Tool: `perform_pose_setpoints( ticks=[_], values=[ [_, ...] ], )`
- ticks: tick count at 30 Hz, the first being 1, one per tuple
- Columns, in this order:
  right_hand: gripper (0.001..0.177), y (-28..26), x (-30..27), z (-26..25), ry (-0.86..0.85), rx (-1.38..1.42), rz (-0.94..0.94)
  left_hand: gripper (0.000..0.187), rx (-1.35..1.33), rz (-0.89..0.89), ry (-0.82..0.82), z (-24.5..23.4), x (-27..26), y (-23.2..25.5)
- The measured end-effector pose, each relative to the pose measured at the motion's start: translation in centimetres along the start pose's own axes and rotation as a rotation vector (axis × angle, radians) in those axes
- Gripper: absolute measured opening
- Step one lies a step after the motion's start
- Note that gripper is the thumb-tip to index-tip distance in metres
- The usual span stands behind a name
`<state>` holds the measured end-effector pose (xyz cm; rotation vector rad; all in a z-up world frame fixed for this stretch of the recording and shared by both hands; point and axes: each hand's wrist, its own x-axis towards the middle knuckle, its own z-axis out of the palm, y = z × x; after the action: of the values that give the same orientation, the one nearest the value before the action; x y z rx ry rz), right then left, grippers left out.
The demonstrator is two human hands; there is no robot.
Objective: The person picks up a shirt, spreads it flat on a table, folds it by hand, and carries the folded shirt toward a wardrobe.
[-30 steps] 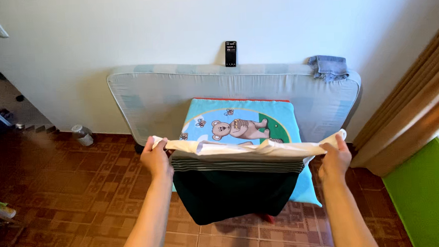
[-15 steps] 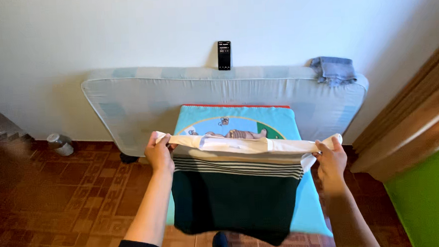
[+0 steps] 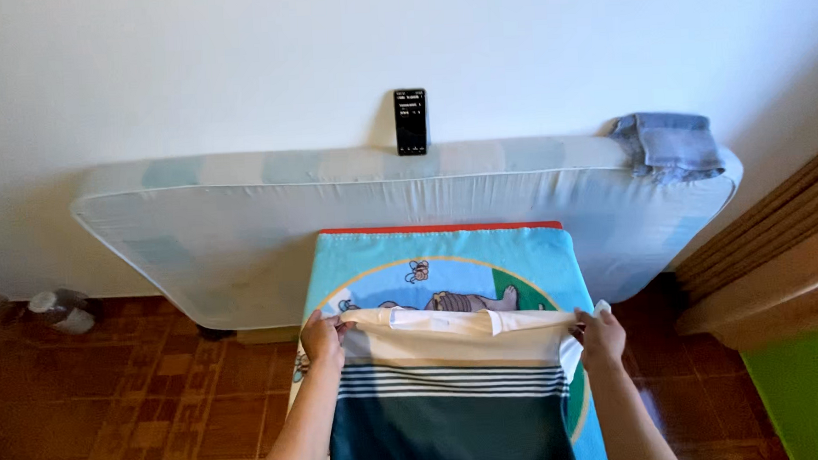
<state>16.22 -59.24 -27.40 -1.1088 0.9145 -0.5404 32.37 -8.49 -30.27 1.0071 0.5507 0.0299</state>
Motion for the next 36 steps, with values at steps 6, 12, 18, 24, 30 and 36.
perform_pose_setpoints(
  ticks=[6, 12, 18, 24, 30, 36],
  values=[
    [0.065, 3.8, 3.2, 1.5, 0.008, -0.039, 0.093, 0.071, 0.024, -0.085, 0.091, 0.3, 4.3, -5.0],
    [0.067, 8.0, 7.0, 2.3, -0.034, 0.052, 0.188, 0.025, 0.152, -0.109, 0.176, 0.6, 8.0, -8.1],
    [0.058, 12.0, 8.2, 2.4, 0.059, -0.321, 0.094, 0.017, 0.173, -0.027, 0.039, -0.8, 9.4, -10.1],
    [0.047, 13.6, 6.6, 6.2, -0.154, -1.081, -0.396, 0.027, 1.340, 0.845, 0.054, 1.8, 7.0, -9.1],
    [0.027, 10.2, 3.0, 11.4, -0.480, -1.374, -0.698, 0.052, 1.565, 0.211, -0.400, 6.7, 5.8, -7.5],
    [0.007, 10.7, 5.7, 11.9, -0.468, -1.316, -0.791, 0.016, 1.628, 0.305, -0.379, 7.7, 7.6, -9.4]
  ],
)
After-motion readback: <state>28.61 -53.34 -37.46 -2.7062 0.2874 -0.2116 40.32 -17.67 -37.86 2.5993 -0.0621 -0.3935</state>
